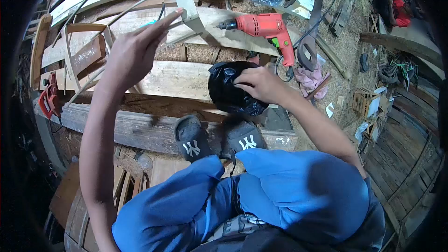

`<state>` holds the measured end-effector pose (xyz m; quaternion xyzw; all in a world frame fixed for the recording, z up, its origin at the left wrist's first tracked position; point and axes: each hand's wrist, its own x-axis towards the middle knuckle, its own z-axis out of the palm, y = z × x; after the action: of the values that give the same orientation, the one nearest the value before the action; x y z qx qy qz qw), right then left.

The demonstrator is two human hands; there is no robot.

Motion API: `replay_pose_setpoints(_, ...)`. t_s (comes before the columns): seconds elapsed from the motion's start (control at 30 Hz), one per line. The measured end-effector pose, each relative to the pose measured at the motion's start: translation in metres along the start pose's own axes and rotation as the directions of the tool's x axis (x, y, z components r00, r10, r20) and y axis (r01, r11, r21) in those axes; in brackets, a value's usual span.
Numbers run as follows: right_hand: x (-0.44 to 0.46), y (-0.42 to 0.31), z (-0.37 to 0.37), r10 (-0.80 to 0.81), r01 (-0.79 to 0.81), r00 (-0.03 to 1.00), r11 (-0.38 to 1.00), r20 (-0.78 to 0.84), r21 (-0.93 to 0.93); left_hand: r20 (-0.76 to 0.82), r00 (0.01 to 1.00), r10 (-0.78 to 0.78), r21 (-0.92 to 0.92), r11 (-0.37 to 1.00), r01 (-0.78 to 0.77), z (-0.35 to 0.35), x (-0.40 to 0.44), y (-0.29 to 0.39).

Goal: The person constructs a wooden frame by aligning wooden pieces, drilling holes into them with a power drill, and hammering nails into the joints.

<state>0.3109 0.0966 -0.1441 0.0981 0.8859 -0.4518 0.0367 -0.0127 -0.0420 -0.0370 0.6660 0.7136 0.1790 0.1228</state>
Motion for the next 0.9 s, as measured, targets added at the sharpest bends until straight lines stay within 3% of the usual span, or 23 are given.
replay_pose_setpoints(0.03,-0.006,0.007,0.014,0.006,-0.006,1.0,1.0,0.008,0.006,0.017,1.0,-0.01,-0.016,1.0,0.01,0.0,-0.001,0.0)
replay_pose_setpoints(0.1,-0.015,0.017,0.039,0.09,-0.105,0.993,0.972,-0.081,-0.212,-0.019,1.0,-0.009,-0.013,1.0,0.009,0.005,-0.001,-0.004)
replay_pose_setpoints(0.17,-0.016,0.017,0.057,0.098,-0.122,0.986,0.974,-0.133,-0.19,-0.011,1.0,-0.014,-0.016,1.0,0.014,0.004,-0.002,-0.006)
replay_pose_setpoints(0.23,-0.016,0.017,0.065,0.011,-0.085,0.98,0.925,-0.198,-0.371,-0.025,1.0,-0.012,-0.015,1.0,0.012,0.007,-0.001,-0.007)
replay_pose_setpoints(0.33,-0.011,0.013,0.067,0.078,-0.128,0.985,0.931,-0.156,-0.341,-0.022,1.0,-0.009,-0.015,1.0,0.009,0.004,0.0,-0.006)
replay_pose_setpoints(0.47,-0.011,0.018,0.066,0.034,-0.09,0.985,0.937,-0.169,-0.338,-0.029,0.999,-0.014,-0.017,1.0,0.013,0.004,0.001,-0.004)
replay_pose_setpoints(0.67,-0.014,0.016,0.057,0.086,-0.125,0.976,0.973,-0.2,-0.193,-0.009,0.999,-0.047,0.002,0.999,0.047,0.005,-0.001,-0.006)
replay_pose_setpoints(0.83,-0.012,0.03,0.047,0.176,-0.152,0.964,0.98,-0.197,0.131,-0.008,0.999,-0.048,-0.007,0.999,0.048,0.001,0.0,-0.003)
replay_pose_setpoints(0.9,-0.011,0.022,0.039,0.197,-0.159,0.954,0.971,-0.224,0.176,0.003,0.998,-0.058,-0.004,0.998,0.058,0.002,0.0,-0.003)
